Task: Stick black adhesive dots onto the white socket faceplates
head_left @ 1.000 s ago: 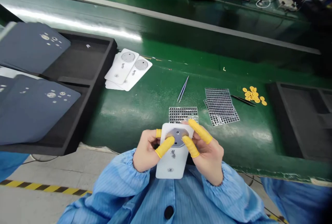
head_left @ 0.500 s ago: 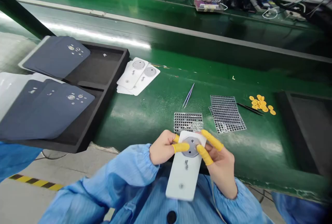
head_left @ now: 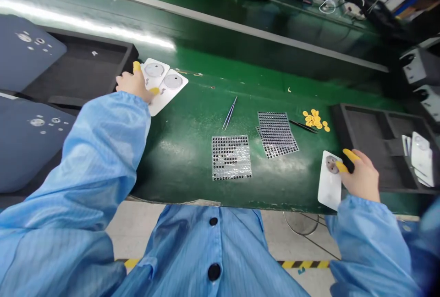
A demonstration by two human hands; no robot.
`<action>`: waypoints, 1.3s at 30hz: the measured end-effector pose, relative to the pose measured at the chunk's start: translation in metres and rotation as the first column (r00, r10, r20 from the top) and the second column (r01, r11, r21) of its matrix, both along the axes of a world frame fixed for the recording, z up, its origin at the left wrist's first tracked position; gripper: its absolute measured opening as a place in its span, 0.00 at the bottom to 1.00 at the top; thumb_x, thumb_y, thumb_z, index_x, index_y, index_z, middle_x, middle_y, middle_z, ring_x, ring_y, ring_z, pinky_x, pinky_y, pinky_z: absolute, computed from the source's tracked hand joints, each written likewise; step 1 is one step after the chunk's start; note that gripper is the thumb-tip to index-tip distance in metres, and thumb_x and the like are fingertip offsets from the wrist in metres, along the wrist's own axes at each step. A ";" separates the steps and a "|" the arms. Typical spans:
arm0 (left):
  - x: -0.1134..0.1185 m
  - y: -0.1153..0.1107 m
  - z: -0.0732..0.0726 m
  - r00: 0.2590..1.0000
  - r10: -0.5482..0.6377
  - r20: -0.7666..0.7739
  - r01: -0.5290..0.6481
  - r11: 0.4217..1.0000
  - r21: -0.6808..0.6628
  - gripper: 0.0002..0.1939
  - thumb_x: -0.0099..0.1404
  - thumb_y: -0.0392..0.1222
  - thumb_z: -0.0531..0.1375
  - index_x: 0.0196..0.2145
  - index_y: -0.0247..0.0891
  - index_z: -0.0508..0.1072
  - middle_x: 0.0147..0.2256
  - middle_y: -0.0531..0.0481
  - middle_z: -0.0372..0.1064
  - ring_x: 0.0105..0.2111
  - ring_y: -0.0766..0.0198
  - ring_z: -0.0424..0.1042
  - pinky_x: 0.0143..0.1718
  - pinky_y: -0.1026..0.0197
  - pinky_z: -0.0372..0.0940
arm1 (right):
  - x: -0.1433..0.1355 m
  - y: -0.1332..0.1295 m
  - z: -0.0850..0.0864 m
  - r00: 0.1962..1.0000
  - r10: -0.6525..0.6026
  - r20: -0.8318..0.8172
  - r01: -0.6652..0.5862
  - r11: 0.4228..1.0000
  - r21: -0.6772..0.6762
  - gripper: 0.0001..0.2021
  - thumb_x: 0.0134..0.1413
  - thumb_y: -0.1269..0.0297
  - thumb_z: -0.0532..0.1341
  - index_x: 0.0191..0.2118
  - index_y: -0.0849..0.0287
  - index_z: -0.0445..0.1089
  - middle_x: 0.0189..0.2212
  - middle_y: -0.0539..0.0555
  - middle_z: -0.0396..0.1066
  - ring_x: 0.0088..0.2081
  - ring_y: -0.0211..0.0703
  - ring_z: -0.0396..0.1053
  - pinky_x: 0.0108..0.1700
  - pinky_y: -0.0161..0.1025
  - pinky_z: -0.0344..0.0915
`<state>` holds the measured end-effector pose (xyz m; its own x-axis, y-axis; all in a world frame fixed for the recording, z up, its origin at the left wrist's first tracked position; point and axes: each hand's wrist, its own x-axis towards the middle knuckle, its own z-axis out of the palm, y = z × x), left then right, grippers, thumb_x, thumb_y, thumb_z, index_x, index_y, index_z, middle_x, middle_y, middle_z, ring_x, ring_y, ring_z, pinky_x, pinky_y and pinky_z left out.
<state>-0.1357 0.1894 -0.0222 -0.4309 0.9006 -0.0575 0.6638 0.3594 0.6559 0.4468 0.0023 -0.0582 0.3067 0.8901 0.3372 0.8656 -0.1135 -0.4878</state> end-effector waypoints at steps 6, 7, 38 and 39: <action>-0.010 0.016 0.003 0.997 0.017 -0.073 -0.021 0.998 -0.051 0.52 0.36 0.40 0.77 0.52 0.16 0.57 0.63 0.31 0.53 0.64 0.36 0.46 0.63 0.40 0.41 | -0.171 0.003 0.003 0.856 0.515 0.046 -0.516 0.857 -0.005 0.19 0.59 0.67 0.59 0.56 0.55 0.66 0.57 0.60 0.66 0.58 0.52 0.64 0.61 0.55 0.63; -0.011 0.018 0.007 0.996 0.009 -0.086 -0.014 0.999 -0.049 0.52 0.36 0.40 0.77 0.52 0.14 0.57 0.62 0.30 0.55 0.64 0.36 0.47 0.63 0.40 0.42 | -0.202 0.003 0.002 0.776 0.630 0.011 -0.630 0.776 0.003 0.20 0.59 0.66 0.60 0.57 0.55 0.65 0.57 0.60 0.65 0.59 0.51 0.64 0.59 0.54 0.65; 0.109 -0.200 -0.030 0.374 0.063 0.925 0.120 0.986 -0.115 0.29 0.40 0.62 0.70 0.26 0.29 0.80 0.24 0.40 0.76 0.24 0.57 0.74 0.29 0.57 0.69 | -0.300 0.008 -0.017 0.483 0.855 0.190 -0.870 0.445 0.210 0.15 0.59 0.73 0.52 0.48 0.58 0.70 0.46 0.61 0.74 0.47 0.51 0.74 0.46 0.44 0.75; 0.109 -0.197 -0.033 0.364 0.057 0.930 0.128 0.986 -0.111 0.31 0.39 0.63 0.70 0.25 0.28 0.80 0.22 0.40 0.75 0.23 0.56 0.74 0.28 0.56 0.69 | -0.295 0.014 -0.027 0.452 0.857 0.248 -0.890 0.415 0.188 0.14 0.59 0.71 0.53 0.48 0.58 0.70 0.46 0.60 0.74 0.46 0.51 0.74 0.45 0.41 0.76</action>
